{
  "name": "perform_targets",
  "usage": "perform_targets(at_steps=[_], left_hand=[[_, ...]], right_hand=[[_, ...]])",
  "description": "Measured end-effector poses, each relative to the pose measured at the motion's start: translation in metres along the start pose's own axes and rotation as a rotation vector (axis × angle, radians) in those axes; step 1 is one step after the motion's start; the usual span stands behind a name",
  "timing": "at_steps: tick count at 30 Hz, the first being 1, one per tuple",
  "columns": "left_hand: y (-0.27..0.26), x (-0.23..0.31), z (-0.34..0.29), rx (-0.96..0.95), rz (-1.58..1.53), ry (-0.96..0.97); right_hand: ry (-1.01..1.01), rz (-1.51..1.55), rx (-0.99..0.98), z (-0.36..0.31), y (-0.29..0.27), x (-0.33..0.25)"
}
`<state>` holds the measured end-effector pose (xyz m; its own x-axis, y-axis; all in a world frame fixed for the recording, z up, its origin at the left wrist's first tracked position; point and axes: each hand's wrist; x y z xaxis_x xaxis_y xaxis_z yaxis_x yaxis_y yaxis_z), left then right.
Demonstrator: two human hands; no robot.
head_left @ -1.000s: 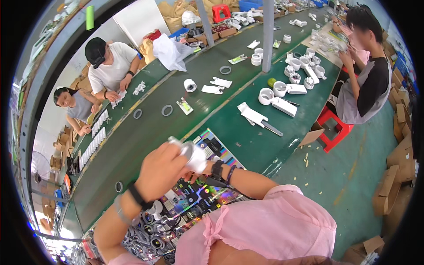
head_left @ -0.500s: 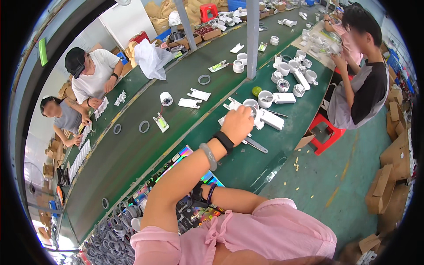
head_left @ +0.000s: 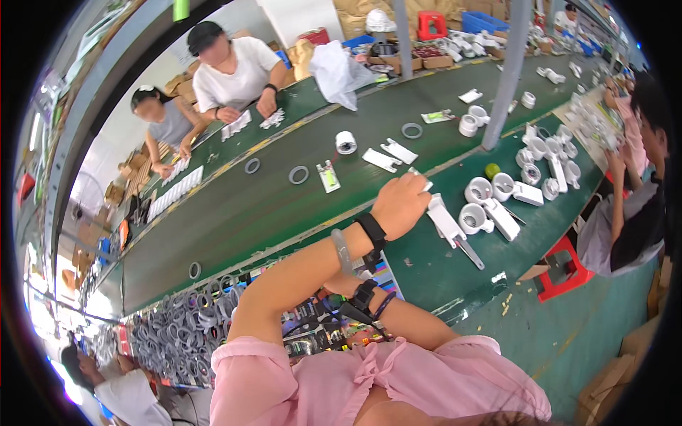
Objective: Assemble small electronic fans at a factory workstation.
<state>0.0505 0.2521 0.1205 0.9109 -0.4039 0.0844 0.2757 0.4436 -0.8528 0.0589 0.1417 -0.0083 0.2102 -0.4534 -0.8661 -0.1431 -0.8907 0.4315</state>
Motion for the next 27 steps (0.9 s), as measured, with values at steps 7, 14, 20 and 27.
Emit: perform_targets(at_steps=[7,14,20,27], left_hand=[[-0.056,-0.063,-0.077,0.101,-0.182,-0.532],[-0.078,-0.18,-0.171,0.004,-0.201,-0.882],[-0.076,-0.257,-0.229,-0.645,0.017,-0.952],[-0.12,-0.251,-0.284,-0.086,-0.392,-1.387]], right_hand=[[0.006,0.05,-0.12,0.0,-0.004,-0.006],[0.029,0.055,-0.136,-0.003,-0.003,-0.007],[0.054,0.05,-0.16,0.001,0.009,-0.011],[0.06,0.057,-0.075,-0.004,0.01,-0.024]])
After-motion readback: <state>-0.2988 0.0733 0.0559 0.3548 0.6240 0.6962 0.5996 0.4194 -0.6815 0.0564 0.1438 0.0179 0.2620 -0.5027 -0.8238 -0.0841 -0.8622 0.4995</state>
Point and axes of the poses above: each hand's wrist, its own z-axis towards the middle knuckle, its own y-axis out of the palm, x = y × z, and after that the axes turned 4 degrees about -z, right-handed
